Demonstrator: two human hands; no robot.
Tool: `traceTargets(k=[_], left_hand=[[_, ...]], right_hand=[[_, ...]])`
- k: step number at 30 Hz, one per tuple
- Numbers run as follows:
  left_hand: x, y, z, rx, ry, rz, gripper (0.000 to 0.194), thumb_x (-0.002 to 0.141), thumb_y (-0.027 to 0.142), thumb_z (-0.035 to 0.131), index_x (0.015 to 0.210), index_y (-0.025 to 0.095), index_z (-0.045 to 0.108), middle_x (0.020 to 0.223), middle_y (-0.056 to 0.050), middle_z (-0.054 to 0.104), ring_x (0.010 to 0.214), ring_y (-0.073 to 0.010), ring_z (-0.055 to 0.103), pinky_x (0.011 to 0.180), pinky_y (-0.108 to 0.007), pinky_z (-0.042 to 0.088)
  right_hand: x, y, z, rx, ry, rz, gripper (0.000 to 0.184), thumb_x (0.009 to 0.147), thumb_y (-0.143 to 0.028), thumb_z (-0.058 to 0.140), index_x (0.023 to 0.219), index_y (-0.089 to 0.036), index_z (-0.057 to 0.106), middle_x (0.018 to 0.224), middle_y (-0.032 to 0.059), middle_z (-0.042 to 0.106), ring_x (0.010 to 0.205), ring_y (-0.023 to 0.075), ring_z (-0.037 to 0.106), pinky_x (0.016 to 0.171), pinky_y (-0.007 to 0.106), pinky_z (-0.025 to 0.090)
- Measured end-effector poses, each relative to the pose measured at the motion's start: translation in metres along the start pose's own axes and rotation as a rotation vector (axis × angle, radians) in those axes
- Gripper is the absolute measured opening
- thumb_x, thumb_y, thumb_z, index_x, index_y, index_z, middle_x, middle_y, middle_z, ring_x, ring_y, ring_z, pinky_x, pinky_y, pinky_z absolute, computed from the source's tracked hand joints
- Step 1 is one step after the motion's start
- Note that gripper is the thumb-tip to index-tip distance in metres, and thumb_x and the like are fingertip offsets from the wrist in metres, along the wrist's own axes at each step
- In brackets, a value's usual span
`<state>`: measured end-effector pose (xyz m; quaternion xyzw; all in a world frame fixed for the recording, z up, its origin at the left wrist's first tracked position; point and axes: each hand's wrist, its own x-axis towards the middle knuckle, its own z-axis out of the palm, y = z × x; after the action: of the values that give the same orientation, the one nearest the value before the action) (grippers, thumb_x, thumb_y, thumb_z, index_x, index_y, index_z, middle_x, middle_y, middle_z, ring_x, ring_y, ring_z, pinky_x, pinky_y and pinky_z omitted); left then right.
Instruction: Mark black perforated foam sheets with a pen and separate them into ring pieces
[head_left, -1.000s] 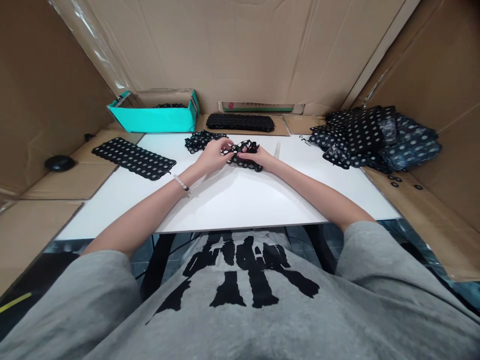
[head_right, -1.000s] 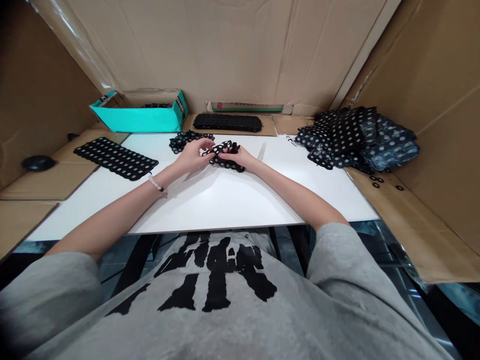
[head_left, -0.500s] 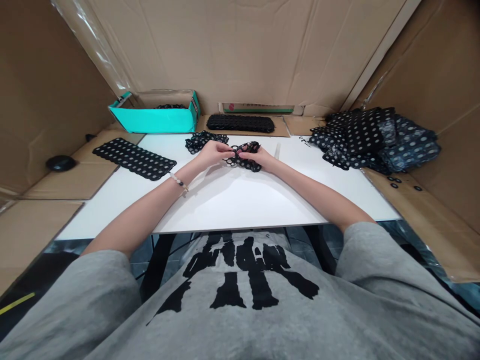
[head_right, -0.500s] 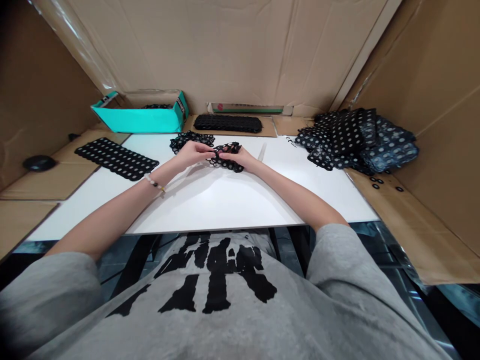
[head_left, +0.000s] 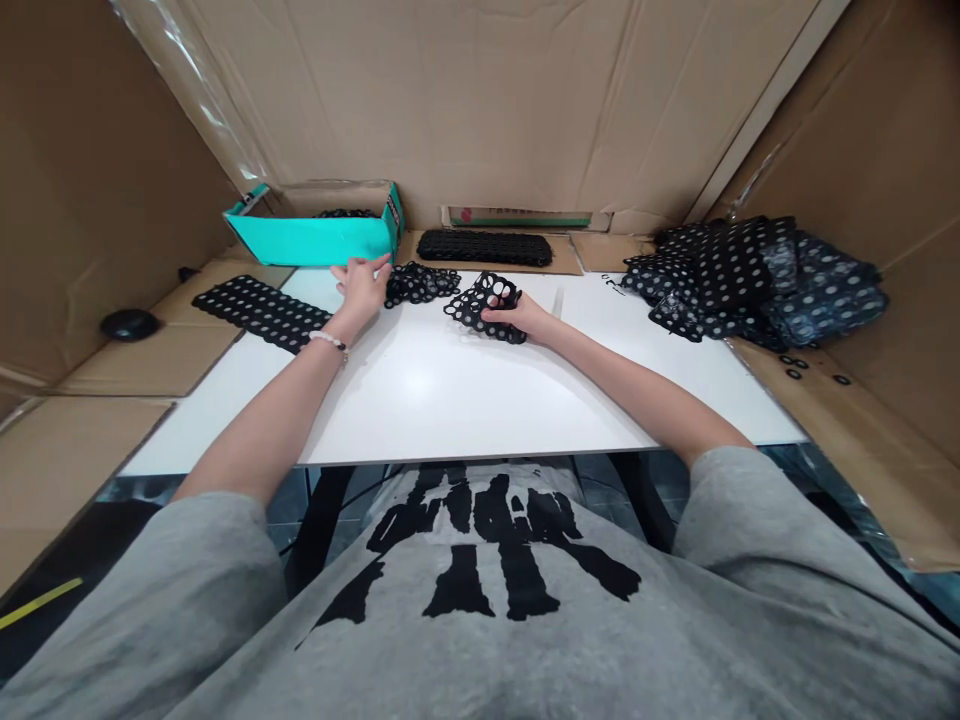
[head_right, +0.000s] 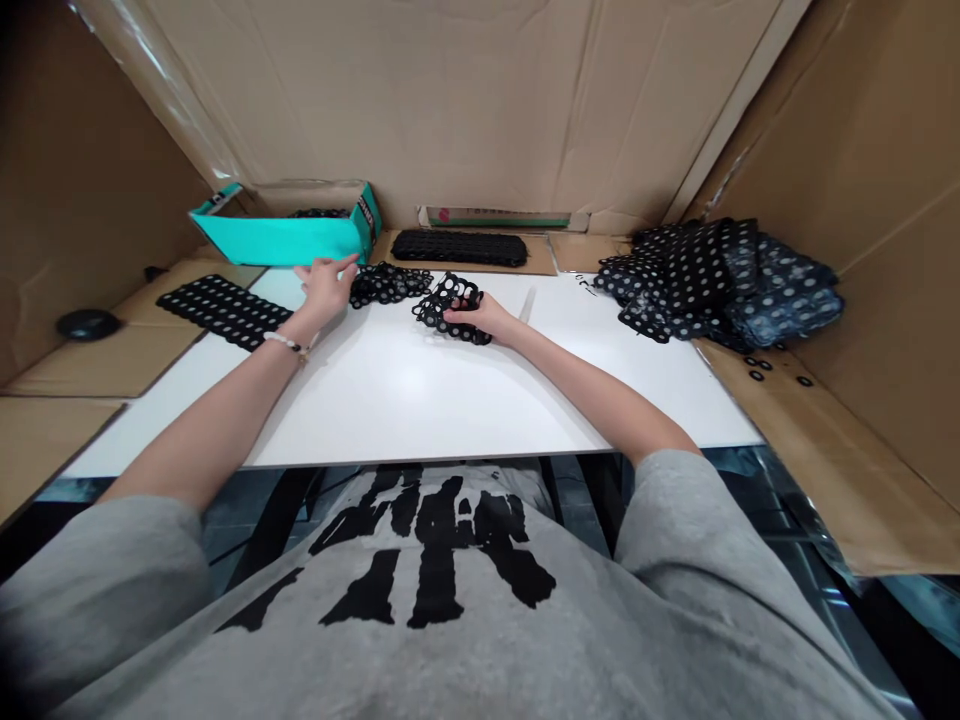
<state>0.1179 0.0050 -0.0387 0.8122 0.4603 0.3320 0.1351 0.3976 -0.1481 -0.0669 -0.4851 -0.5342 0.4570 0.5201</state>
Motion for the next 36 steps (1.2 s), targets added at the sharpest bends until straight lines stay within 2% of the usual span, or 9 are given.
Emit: traceTargets(k=[3,8,12,16,22,27,30,34,36], left_hand=[[-0.011,0.029,0.009,0.051,0.160,-0.027,0.049,0.099,0.048,0.054,0.138,0.022,0.065,0.133,-0.013,0.058,0.127,-0.0336,0.038,0.108,-0.053,0.029],[-0.035,0.094,0.014,-0.023,-0.268,0.434,0.038,0.085,0.053,0.068,0.105,0.023,0.078,0.093,-0.007,0.074,0.099,-0.0278,0.060,0.098,-0.042,0.040],[-0.049,0.113,0.021,-0.050,-0.323,0.437,0.029,0.077,0.046,0.073,0.091,0.021,0.078,0.084,-0.005,0.076,0.086,-0.0248,0.063,0.086,-0.037,0.045],[-0.046,0.106,0.026,-0.140,-0.245,0.274,0.038,0.068,0.048,0.080,0.092,0.019,0.075,0.091,-0.006,0.076,0.078,-0.0209,0.062,0.076,-0.033,0.047],[-0.045,0.105,0.028,-0.477,-0.446,0.037,0.052,0.050,0.054,0.090,0.083,0.017,0.075,0.083,-0.007,0.075,0.073,-0.0195,0.063,0.069,-0.032,0.049],[-0.038,0.096,0.027,-0.629,-0.415,-0.127,0.050,0.042,0.049,0.095,0.076,0.017,0.075,0.075,-0.006,0.074,0.071,-0.0197,0.065,0.069,-0.035,0.052],[-0.021,0.072,0.018,-0.591,-0.280,-0.177,0.040,0.054,0.044,0.093,0.077,0.016,0.075,0.078,-0.006,0.075,0.072,-0.0176,0.064,0.074,-0.037,0.055],[0.001,0.032,0.003,-0.476,0.043,-0.211,0.025,0.075,0.040,0.081,0.085,0.017,0.074,0.087,-0.004,0.075,0.077,-0.0146,0.062,0.082,-0.038,0.054],[0.004,0.016,-0.002,-0.391,0.100,-0.197,0.025,0.082,0.042,0.076,0.088,0.018,0.074,0.092,-0.005,0.075,0.084,-0.0166,0.061,0.086,-0.040,0.052]], right_hand=[[0.001,0.001,0.002,0.000,0.025,0.004,0.048,0.048,-0.042,0.093,0.077,-0.018,0.062,0.076,-0.0019,0.067,0.078,0.0160,0.060,0.086,0.035,0.051],[0.001,0.003,0.008,0.040,0.087,-0.013,0.050,0.048,-0.046,0.093,0.080,-0.017,0.067,0.078,-0.0002,0.071,0.079,0.0169,0.063,0.083,0.034,0.052],[-0.002,0.001,0.009,0.074,0.046,-0.039,0.050,0.051,-0.047,0.092,0.085,-0.016,0.073,0.083,0.0015,0.075,0.081,0.0180,0.065,0.083,0.034,0.052],[-0.003,-0.002,0.005,0.098,-0.025,-0.027,0.051,0.051,-0.042,0.092,0.092,-0.017,0.075,0.093,0.0036,0.078,0.090,0.0209,0.069,0.087,0.036,0.053],[-0.004,-0.001,0.006,0.188,-0.019,-0.048,0.050,0.048,-0.035,0.093,0.090,-0.019,0.070,0.096,0.0023,0.078,0.095,0.0202,0.069,0.098,0.038,0.052],[0.000,0.002,0.005,0.030,-0.017,-0.043,0.045,0.050,-0.040,0.092,0.080,-0.018,0.067,0.085,0.0013,0.076,0.087,0.0188,0.067,0.094,0.037,0.052],[0.002,0.003,0.004,-0.001,0.024,-0.012,0.047,0.048,-0.041,0.092,0.073,-0.019,0.058,0.078,-0.0007,0.072,0.081,0.0179,0.064,0.087,0.037,0.052],[0.001,0.001,0.005,0.024,0.006,0.019,0.049,0.047,-0.036,0.092,0.072,-0.020,0.053,0.082,0.0007,0.072,0.084,0.0185,0.065,0.086,0.036,0.052],[-0.001,-0.001,0.006,0.029,0.010,0.033,0.049,0.047,-0.034,0.091,0.072,-0.020,0.052,0.082,0.0015,0.072,0.086,0.0194,0.066,0.085,0.036,0.052]])
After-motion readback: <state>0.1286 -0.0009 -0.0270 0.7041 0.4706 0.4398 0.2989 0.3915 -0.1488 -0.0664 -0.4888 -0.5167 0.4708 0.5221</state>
